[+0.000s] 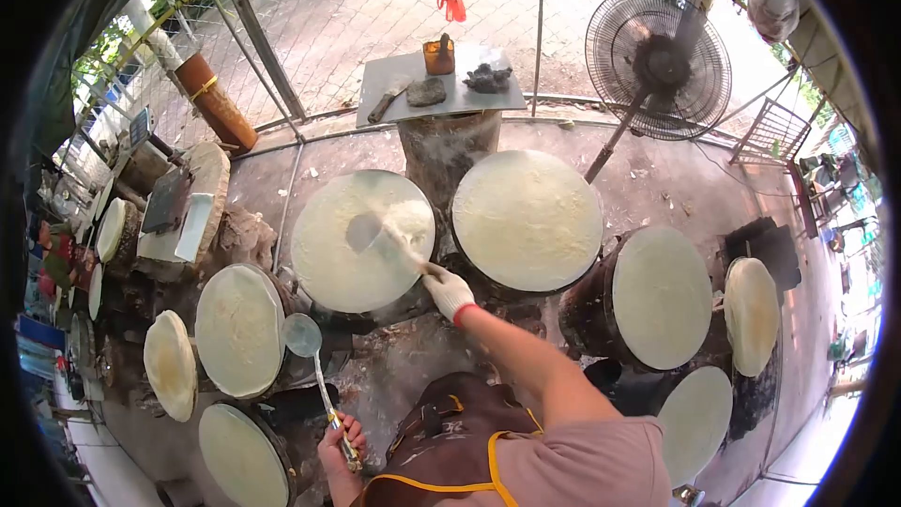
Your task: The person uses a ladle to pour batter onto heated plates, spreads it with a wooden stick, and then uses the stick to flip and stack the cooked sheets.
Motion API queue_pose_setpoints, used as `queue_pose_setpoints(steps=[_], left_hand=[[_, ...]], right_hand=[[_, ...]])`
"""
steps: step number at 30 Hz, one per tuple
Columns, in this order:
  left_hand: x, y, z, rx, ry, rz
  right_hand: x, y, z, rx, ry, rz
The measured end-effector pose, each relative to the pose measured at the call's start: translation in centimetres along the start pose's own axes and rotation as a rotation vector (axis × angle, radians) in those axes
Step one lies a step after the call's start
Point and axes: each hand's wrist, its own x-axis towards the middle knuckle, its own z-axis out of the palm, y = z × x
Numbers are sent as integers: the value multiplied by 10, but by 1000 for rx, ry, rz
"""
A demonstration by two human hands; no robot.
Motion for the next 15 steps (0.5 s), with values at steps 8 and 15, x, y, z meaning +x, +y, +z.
queue_pose_setpoints(steps=[8, 15], left_hand=[[19, 28, -3, 59, -14, -108], [35, 31, 18, 163, -10, -203]], right_hand=[[5, -34, 33, 181, 82, 215], [2, 30, 19, 3, 375, 313]])
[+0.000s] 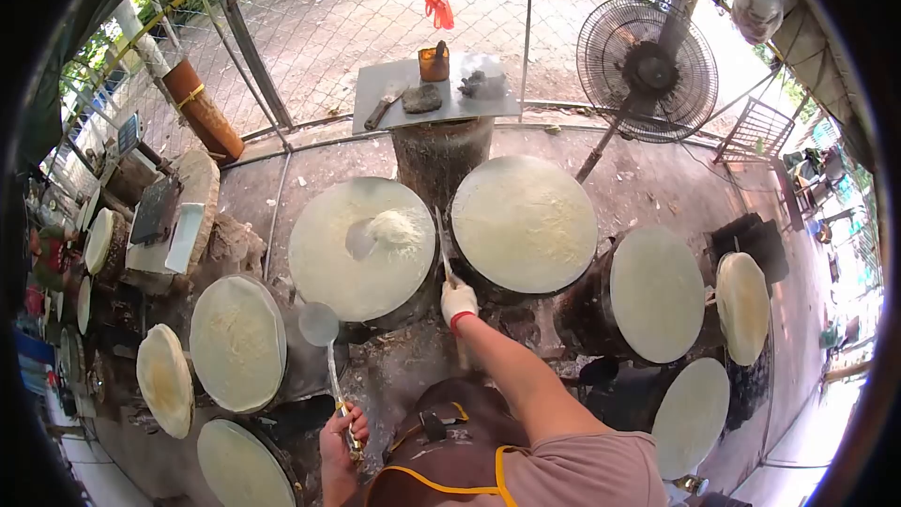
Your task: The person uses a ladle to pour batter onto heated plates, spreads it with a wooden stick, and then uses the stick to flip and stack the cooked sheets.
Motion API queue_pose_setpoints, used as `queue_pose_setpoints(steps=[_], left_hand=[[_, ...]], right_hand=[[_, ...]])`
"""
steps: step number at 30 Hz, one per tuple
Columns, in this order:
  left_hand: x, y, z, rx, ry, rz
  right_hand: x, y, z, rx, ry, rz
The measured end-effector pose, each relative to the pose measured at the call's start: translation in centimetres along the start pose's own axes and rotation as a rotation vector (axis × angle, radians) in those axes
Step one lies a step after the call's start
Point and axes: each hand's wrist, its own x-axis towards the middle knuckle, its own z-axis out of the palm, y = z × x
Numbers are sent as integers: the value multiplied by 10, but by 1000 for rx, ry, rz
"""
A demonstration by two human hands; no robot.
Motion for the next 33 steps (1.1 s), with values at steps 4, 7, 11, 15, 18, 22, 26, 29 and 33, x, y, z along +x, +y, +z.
queue_pose_setpoints(steps=[4, 7, 11, 15, 18, 22, 26, 29, 33], left_hand=[[9, -12, 8, 2, 27, -21], [18, -22, 14, -12, 20, -11], [22, -38, 26, -33, 38, 11], [21, -52, 43, -47, 75, 19], [20, -65, 42, -29, 91, 44], [22, -68, 29, -78, 136, 16], [14, -74, 29, -21, 217, 69], [22, -71, 22, 7, 245, 71], [30, -59, 14, 153, 268, 118]], right_hand=[[-16, -37, -19, 16, 4, -99], [-25, -35, 2, -140, -137, -90], [35, -56, 45, -195, -462, -318], [50, -106, -9, -226, -288, -196], [41, -66, -8, -304, -416, -241], [63, -104, -9, -354, -515, -385], [75, -115, -14, -255, -501, -329], [80, -44, 2, -196, -768, -388], [81, -111, -5, -224, -630, -325]])
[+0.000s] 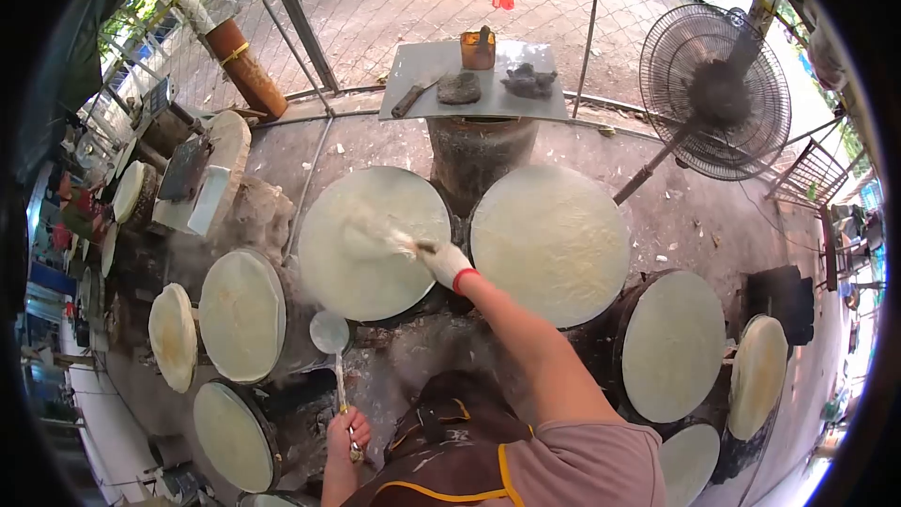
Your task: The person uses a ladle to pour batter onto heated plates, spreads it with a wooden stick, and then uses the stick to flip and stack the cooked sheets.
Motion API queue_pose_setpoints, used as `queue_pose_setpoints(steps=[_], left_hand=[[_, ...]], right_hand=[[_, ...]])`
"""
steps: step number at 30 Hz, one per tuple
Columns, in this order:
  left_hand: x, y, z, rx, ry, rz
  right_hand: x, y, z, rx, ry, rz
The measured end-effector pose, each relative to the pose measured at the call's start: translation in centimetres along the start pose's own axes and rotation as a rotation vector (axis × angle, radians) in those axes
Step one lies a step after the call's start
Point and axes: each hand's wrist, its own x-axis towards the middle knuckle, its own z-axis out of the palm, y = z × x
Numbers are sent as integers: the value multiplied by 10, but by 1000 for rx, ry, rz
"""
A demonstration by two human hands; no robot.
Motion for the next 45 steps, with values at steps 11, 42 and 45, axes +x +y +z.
queue_pose_setpoints(steps=[11, 42, 45], left_hand=[[87, 21, 79, 665, 222, 239], [-186, 28, -234, -623, 203, 450], [-219, 28, -302, -689, 375, 469]], right_hand=[[-115, 61, 50, 715, 96, 459], [-178, -84, 364, -105, -631, 202], [-157, -140, 481, -349, -646, -172]])
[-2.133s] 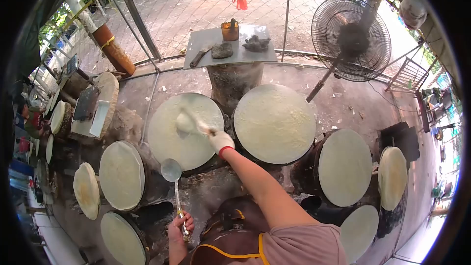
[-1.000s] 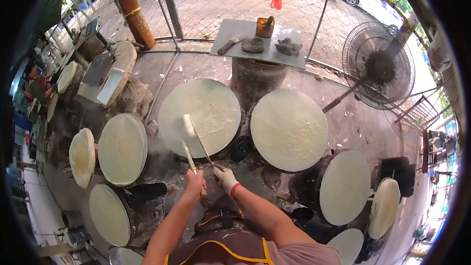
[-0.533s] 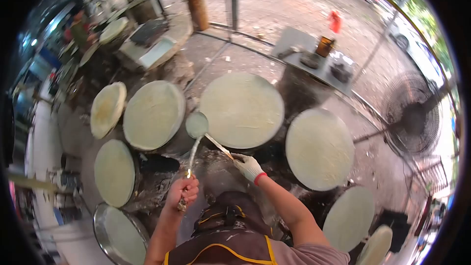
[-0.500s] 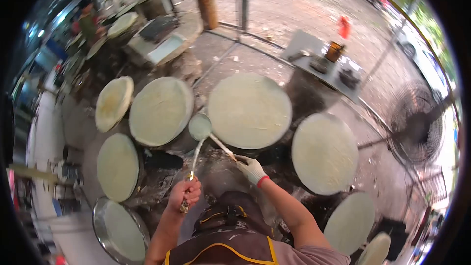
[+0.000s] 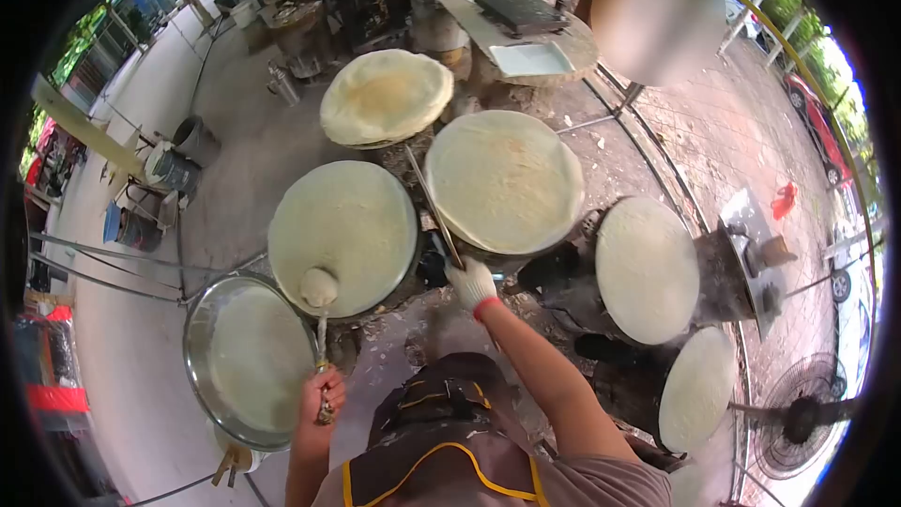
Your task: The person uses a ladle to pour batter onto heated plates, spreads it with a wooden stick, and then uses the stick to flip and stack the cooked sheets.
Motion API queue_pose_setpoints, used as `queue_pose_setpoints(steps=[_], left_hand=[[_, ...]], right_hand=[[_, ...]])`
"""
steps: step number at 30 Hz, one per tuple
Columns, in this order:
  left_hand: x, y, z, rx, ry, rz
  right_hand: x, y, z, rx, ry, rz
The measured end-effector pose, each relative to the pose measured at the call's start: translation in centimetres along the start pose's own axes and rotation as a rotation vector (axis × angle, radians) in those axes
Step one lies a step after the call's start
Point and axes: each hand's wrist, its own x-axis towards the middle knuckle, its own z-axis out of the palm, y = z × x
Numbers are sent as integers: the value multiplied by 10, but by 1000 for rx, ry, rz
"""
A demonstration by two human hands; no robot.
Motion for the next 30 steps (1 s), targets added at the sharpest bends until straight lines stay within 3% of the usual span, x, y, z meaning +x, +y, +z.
queue_pose_setpoints(steps=[1, 3, 5, 9, 10, 14, 16, 18, 20, 21, 23, 26, 30], left_hand=[[-1, 16, -13, -34, 34, 23], [-9, 47, -32, -97, 100, 69], [-12, 68, -50, -138, 127, 119], [-15, 91, -88, -226, 160, 211], [-15, 95, -93, -250, 168, 228], [-13, 102, -108, -335, 167, 233], [-8, 106, -112, -386, 130, 198], [-3, 108, -117, -377, 33, 198], [3, 109, -108, -373, -37, 186], [3, 108, -100, -382, -48, 188], [10, 103, -86, -404, -33, 192], [14, 92, -68, -441, -15, 169], [10, 82, -12, -465, -76, 164]], right_hand=[[33, -22, 19, -51, 32, -50], [90, -52, 54, -93, 299, -268], [96, -105, 62, -110, 247, -19], [100, -122, 86, -348, 56, 46], [109, -112, 97, -331, 168, -38], [126, -102, 114, 370, 78, -42], [71, -165, 101, 593, 27, -19], [78, -159, 102, 324, 125, -77], [38, -193, 70, 411, 62, -54], [42, -192, 57, 202, 78, -115], [35, -189, 24, 536, 191, -52], [52, -153, -23, 413, 321, -36], [67, -87, -21, 366, 164, 27]])
